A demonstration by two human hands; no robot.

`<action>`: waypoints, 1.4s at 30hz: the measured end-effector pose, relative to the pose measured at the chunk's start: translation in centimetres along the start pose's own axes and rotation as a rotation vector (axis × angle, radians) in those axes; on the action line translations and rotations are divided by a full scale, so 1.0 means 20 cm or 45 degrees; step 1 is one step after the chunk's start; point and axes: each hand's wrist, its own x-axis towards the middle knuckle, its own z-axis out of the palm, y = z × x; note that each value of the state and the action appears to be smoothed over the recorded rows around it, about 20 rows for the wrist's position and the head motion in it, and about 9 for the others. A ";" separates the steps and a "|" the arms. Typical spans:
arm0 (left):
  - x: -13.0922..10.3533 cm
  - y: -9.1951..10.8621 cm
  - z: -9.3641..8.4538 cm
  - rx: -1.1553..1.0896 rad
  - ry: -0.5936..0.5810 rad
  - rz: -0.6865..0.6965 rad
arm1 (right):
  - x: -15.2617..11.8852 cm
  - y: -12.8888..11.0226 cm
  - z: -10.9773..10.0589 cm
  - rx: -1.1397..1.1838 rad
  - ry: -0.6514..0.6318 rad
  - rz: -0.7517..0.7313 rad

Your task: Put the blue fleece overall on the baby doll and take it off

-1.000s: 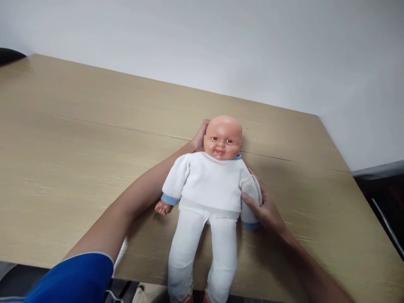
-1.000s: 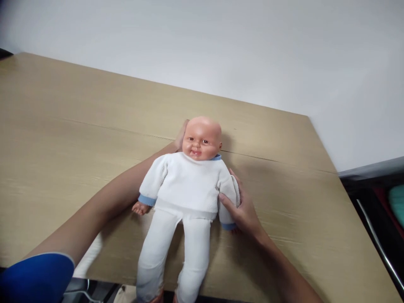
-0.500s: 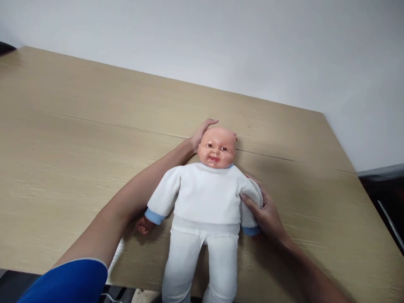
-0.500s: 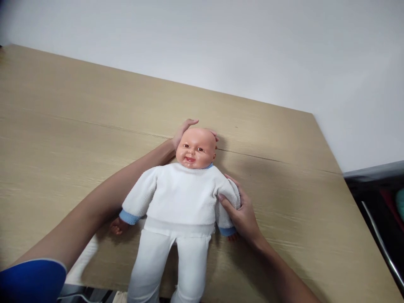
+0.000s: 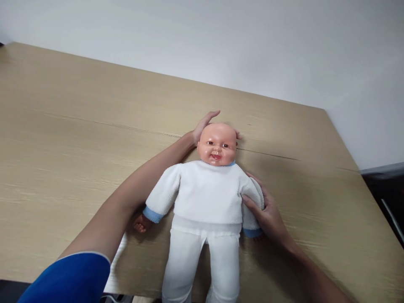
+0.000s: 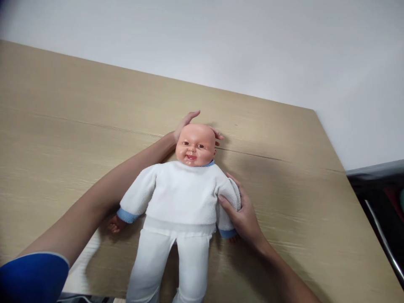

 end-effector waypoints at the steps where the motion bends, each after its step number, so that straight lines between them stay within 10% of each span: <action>1: 0.00 0.00 0.00 -0.002 0.014 0.005 | 0.00 0.00 0.00 -0.001 -0.008 0.004; 10: 0.01 0.08 0.05 0.143 0.215 -0.069 | -0.01 0.04 -0.02 -0.038 -0.024 -0.032; 22: 0.23 0.21 -0.13 -0.044 -0.046 -0.134 | -0.01 0.11 -0.07 -0.418 0.024 -0.296; 42: 0.31 0.26 -0.25 -0.007 0.030 -0.023 | -0.06 0.17 -0.02 -0.670 0.176 -0.399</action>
